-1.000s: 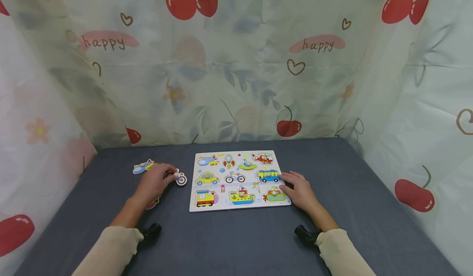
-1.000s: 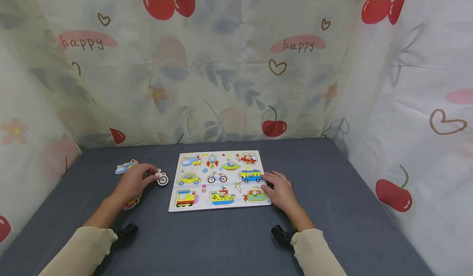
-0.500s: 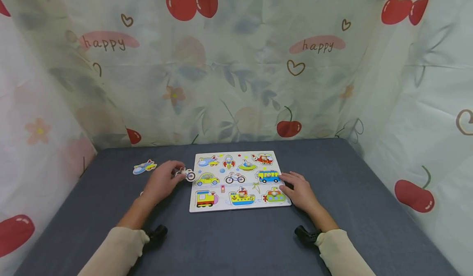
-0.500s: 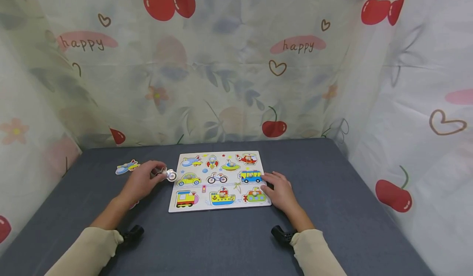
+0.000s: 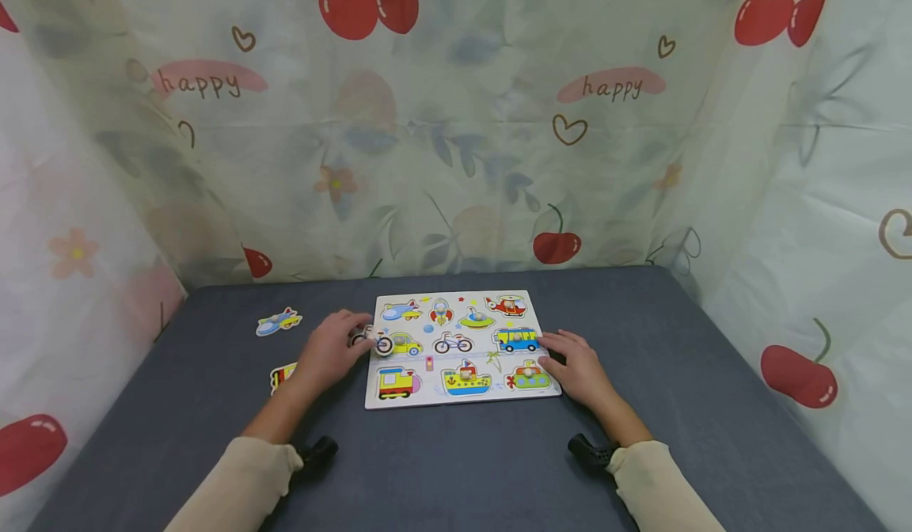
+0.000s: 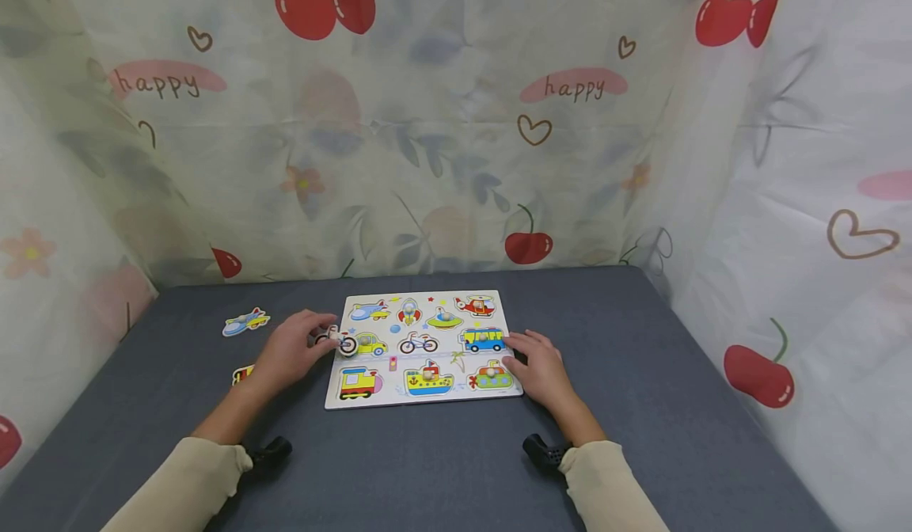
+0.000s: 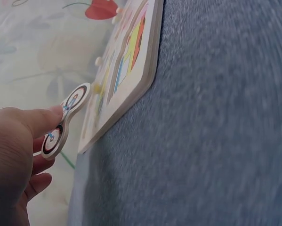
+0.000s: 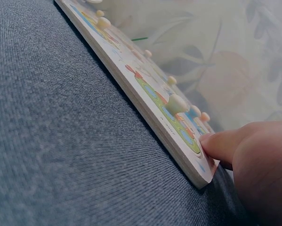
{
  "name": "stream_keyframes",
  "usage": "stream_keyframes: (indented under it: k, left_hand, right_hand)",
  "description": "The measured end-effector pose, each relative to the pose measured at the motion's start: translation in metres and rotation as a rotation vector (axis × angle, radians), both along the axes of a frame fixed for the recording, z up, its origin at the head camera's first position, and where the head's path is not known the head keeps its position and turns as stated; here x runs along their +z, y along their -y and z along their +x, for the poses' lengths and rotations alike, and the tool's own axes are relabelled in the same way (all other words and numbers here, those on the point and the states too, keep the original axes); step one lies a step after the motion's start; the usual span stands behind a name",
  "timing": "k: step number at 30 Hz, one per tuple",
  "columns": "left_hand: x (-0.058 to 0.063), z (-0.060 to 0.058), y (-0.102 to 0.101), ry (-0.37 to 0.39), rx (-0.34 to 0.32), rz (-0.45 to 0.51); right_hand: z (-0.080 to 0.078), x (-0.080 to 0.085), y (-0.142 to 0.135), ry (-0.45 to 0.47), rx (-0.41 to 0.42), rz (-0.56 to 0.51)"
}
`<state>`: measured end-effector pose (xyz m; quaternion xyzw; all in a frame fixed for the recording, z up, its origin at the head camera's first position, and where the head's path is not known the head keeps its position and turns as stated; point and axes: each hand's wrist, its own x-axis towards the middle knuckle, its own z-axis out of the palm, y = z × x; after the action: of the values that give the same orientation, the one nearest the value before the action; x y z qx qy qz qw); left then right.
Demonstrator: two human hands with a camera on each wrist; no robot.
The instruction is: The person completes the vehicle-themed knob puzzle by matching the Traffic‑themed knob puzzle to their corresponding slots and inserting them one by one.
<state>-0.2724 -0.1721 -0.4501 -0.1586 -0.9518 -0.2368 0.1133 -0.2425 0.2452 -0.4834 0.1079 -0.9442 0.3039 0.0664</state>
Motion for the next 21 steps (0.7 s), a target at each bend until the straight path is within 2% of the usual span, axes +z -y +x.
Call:
stream_keyframes:
  k: [8,16,21]
  left_hand:
    - [0.0,0.001,-0.012,-0.034,-0.013,0.032]
    - [0.001,-0.001,-0.029,-0.004,-0.017,0.087]
    - [-0.003,-0.003,-0.04,-0.014,-0.033,0.119]
  right_hand:
    - [-0.001,-0.001,-0.001,-0.006,0.0,-0.001]
    - [-0.002,-0.002,-0.002,-0.011,0.006,0.0]
    - [-0.001,-0.002,-0.001,-0.008,0.007,0.002]
